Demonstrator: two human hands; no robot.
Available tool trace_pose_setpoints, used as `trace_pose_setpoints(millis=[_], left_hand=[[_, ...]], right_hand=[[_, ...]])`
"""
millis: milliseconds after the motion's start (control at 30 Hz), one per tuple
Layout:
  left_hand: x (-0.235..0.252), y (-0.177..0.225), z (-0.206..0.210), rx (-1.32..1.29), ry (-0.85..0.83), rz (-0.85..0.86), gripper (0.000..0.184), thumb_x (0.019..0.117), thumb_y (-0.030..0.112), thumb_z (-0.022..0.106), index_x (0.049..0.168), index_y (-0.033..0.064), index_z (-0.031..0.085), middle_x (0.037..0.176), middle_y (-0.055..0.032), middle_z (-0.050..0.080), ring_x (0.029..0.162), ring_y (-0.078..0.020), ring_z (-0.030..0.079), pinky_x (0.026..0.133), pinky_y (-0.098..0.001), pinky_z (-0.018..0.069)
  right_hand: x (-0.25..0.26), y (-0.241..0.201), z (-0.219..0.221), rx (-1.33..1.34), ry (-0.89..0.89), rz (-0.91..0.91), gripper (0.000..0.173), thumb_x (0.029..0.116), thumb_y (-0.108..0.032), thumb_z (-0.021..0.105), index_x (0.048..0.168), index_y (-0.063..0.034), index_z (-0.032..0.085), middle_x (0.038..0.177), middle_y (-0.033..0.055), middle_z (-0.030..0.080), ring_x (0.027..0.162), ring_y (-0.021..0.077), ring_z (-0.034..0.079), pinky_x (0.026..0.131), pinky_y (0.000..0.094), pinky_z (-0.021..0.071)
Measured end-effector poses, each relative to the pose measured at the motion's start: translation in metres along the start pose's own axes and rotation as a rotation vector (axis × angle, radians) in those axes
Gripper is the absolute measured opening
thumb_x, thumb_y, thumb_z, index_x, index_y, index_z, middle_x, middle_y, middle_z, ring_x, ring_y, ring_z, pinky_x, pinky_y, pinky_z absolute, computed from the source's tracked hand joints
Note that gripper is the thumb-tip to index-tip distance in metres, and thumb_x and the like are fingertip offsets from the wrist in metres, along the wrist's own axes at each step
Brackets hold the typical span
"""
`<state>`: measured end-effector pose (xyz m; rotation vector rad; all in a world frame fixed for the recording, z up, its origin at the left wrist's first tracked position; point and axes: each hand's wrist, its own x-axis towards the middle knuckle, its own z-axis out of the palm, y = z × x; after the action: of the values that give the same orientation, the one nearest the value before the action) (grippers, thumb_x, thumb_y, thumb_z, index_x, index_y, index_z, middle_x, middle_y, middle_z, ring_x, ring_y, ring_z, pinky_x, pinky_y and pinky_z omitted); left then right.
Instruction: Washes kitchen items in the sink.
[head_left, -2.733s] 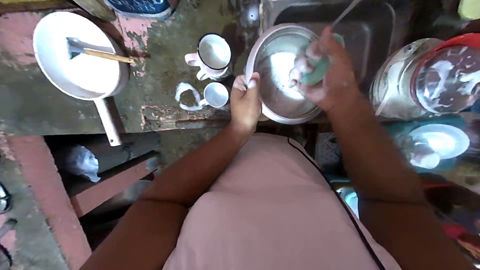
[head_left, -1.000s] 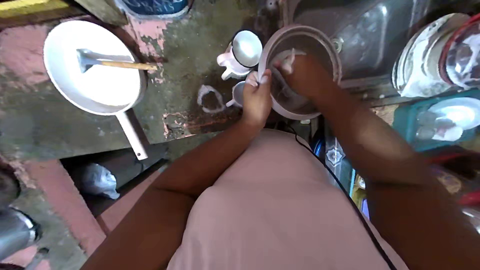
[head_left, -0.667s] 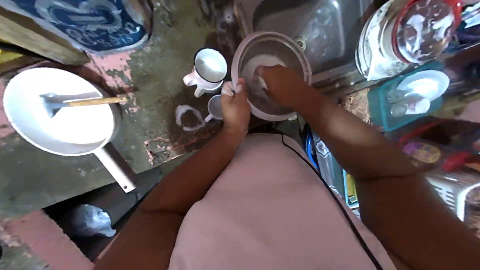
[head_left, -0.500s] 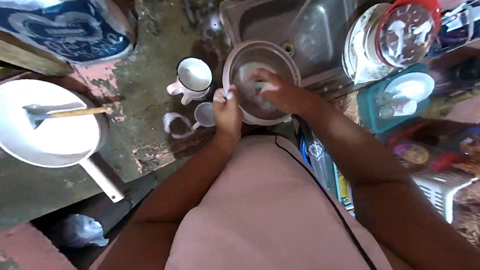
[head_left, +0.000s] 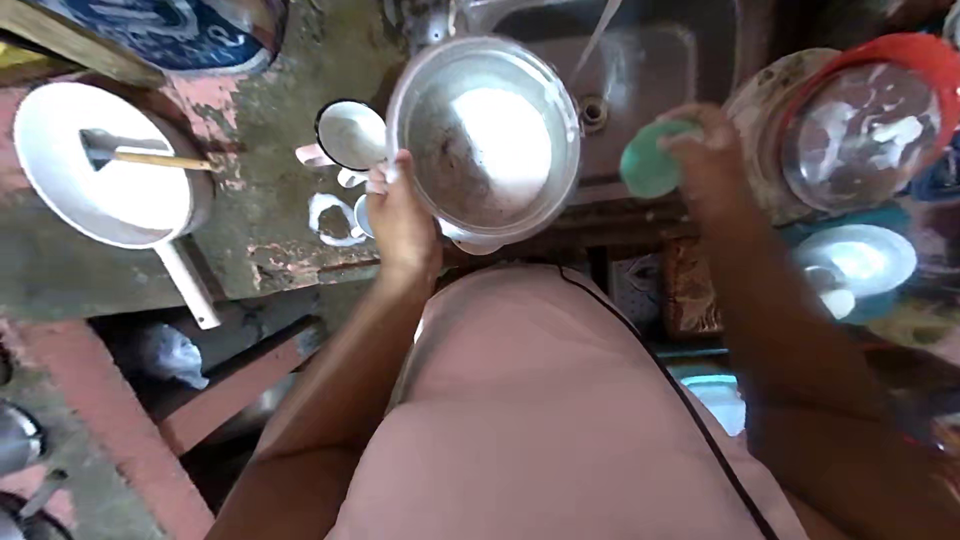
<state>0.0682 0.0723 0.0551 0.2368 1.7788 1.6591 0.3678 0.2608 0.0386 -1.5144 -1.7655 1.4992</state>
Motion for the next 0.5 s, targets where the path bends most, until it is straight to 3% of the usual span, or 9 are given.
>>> trace_pose_setpoints(millis=[67,167,233,333,433,500], left_hand=[[-0.002,0.010,-0.004,-0.024,0.049,0.034,0.032,0.1113,0.031,0.044,0.120,0.0023,0.056,0.108,-0.0115,0.070,0.103,-0.0255,0.070,0.091,-0.0507,0.0602],[-0.005,0.022,-0.005,-0.049,0.127,0.045,0.038,0.1117,0.034,0.041,0.129,0.0020,0.053,0.119,-0.0150,0.068,0.112,-0.0290,0.068,0.097,-0.0543,0.0579],[-0.007,0.026,-0.004,-0.062,0.181,0.059,0.038,0.1115,0.034,0.040,0.130,0.0027,0.053,0.121,-0.0157,0.067,0.114,-0.0298,0.067,0.097,-0.0553,0.0574],[-0.013,0.033,0.002,-0.066,0.217,0.069,0.040,0.1122,0.033,0.037,0.134,0.0034,0.051,0.127,-0.0159,0.066,0.119,-0.0304,0.065,0.101,-0.0566,0.0554],[-0.021,0.034,0.010,-0.049,0.208,0.043,0.044,0.1117,0.037,0.036,0.142,0.0075,0.049,0.135,-0.0136,0.063,0.125,-0.0300,0.062,0.104,-0.0585,0.0532],[-0.024,0.029,0.011,-0.063,0.209,0.026,0.045,0.1123,0.037,0.032,0.143,0.0086,0.048,0.137,-0.0132,0.062,0.126,-0.0301,0.061,0.103,-0.0591,0.0526]], right_hand=[[0.006,0.020,0.021,-0.090,-0.163,0.111,0.034,0.0956,-0.017,0.066,0.128,-0.0078,0.064,0.123,0.0112,0.068,0.107,0.0190,0.068,0.092,0.0425,0.0584],[0.007,0.032,0.077,-0.066,-0.435,0.195,0.039,0.0928,-0.019,0.074,0.129,-0.0086,0.063,0.119,0.0120,0.070,0.100,0.0211,0.071,0.087,0.0433,0.0613],[0.011,0.038,0.115,-0.052,-0.597,0.114,0.039,0.0920,-0.019,0.075,0.127,-0.0087,0.064,0.118,0.0112,0.070,0.101,0.0209,0.071,0.090,0.0435,0.0611],[0.015,0.045,0.158,-0.111,-0.672,-0.081,0.040,0.0893,-0.024,0.078,0.125,-0.0101,0.067,0.115,0.0096,0.072,0.103,0.0203,0.070,0.095,0.0460,0.0582],[0.017,0.036,0.159,-0.159,-0.682,-0.243,0.050,0.0906,-0.023,0.077,0.136,-0.0064,0.064,0.129,0.0146,0.067,0.119,0.0241,0.064,0.107,0.0438,0.0511],[0.019,0.027,0.138,-0.169,-0.751,-0.231,0.060,0.0964,-0.016,0.069,0.152,-0.0060,0.049,0.144,0.0175,0.058,0.129,0.0272,0.059,0.111,0.0438,0.0473]])
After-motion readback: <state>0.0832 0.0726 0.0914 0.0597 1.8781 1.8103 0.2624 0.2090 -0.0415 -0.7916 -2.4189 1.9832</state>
